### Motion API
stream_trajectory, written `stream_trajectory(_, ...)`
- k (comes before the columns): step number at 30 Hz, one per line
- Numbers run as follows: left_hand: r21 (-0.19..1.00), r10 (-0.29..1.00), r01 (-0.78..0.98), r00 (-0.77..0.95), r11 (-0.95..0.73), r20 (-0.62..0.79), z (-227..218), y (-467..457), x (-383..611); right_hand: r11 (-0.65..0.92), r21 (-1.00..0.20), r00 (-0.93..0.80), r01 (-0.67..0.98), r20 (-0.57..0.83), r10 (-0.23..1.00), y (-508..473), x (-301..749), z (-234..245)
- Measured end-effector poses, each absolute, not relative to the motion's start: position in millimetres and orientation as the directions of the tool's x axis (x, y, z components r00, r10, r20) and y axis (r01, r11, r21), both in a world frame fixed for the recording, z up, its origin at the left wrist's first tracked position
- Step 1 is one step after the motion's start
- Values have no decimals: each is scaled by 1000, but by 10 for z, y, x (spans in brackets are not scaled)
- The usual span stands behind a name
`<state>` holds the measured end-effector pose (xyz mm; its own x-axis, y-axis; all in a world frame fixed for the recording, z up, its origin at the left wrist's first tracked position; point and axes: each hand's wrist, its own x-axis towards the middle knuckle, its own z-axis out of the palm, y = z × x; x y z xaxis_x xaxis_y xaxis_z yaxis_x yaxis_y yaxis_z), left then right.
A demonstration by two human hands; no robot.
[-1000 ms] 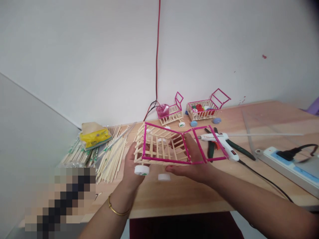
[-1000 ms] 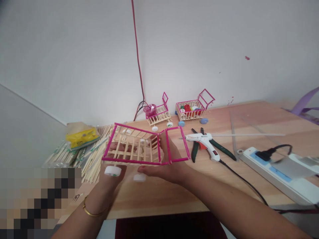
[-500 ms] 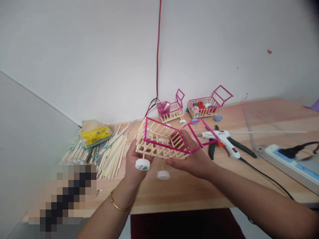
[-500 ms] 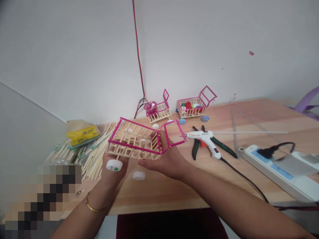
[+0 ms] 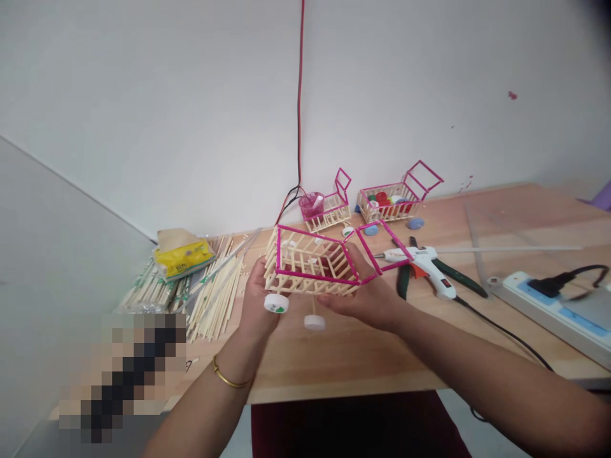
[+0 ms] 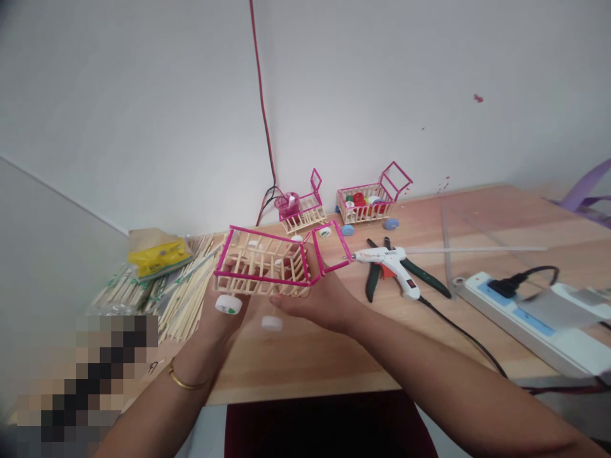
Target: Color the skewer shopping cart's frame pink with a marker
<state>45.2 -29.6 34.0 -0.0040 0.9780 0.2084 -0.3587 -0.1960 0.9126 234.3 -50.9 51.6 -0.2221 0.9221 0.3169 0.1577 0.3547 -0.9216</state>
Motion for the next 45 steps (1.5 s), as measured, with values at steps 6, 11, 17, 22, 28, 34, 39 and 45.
stream_trajectory(6,998,948,-42,311,-48,59,373,-169,248,313,-923,-301,224,240,923,-420,2468,494)
stream_trajectory(11,990,822,136,567,-25,-58,449,-86,130,259,-925,-359,280,149,921,-339,2528,371)
stream_trajectory(17,992,770,124,633,5,-83,423,-28,23,344,-851,-330,398,217,919,-325,2498,296)
stream_trajectory(22,994,683,35,724,103,-97,406,-17,-98,307,-880,-329,362,187,926,-323,2459,259)
stream_trajectory(28,994,791,-42,609,104,-57,304,-27,-26,280,-877,-309,391,161,937,-309,2453,291)
stream_trajectory(34,996,844,77,532,42,-76,244,-25,23,239,-882,-302,405,118,946,-323,2477,352)
stream_trajectory(39,997,845,57,531,44,-68,238,-18,16,266,-860,-334,435,120,935,-316,2521,329)
stream_trajectory(45,1000,833,25,553,0,-14,268,-13,71,262,-867,-332,423,120,935,-304,2532,285)
